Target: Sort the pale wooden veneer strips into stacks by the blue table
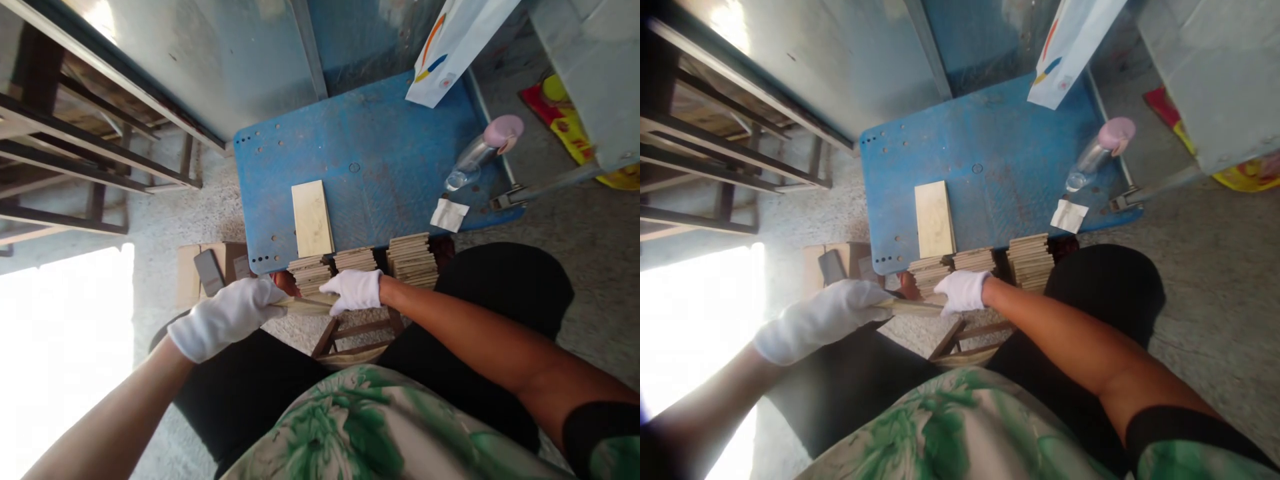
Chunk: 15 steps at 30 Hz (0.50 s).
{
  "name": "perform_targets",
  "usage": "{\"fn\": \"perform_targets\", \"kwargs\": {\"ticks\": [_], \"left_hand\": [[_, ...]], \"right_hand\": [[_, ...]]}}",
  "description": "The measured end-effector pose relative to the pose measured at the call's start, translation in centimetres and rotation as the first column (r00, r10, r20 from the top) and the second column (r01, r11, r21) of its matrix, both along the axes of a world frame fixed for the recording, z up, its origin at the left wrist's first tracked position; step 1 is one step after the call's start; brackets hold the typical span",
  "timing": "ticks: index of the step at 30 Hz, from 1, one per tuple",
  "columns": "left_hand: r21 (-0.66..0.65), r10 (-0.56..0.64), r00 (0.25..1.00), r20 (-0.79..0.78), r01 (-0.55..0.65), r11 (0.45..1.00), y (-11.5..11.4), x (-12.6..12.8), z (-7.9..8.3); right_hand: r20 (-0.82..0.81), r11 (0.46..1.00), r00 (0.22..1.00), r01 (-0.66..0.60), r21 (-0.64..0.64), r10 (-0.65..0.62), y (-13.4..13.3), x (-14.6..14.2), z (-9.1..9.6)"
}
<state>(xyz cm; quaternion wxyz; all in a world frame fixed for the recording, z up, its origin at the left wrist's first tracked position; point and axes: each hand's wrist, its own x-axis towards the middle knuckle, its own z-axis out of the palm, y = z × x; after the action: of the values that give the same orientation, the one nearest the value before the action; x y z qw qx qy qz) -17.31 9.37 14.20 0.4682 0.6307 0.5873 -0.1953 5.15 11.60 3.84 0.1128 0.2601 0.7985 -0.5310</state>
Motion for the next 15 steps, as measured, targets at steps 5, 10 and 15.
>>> {"fn": "perform_targets", "kwargs": {"ticks": [5, 10, 15], "left_hand": [[-0.013, -0.263, 0.955, -0.138, 0.264, 0.965, -1.6, 2.4, -4.0], [-0.065, -0.284, 0.943, -0.172, 0.277, 0.959, -3.2, 4.3, -9.0], [0.022, 0.196, 0.975, -0.106, -0.194, 0.981, -4.3, 5.5, -13.4]], "right_hand": [[-0.013, 0.987, 0.991, 0.137, 0.082, -0.137, 1.3, 0.3, -0.2], [0.003, 0.979, 0.985, 0.169, 0.114, -0.171, 1.7, 0.4, -0.4], [-0.016, 0.982, 0.988, 0.151, 0.113, -0.151, 1.7, 0.4, -0.4]]}}
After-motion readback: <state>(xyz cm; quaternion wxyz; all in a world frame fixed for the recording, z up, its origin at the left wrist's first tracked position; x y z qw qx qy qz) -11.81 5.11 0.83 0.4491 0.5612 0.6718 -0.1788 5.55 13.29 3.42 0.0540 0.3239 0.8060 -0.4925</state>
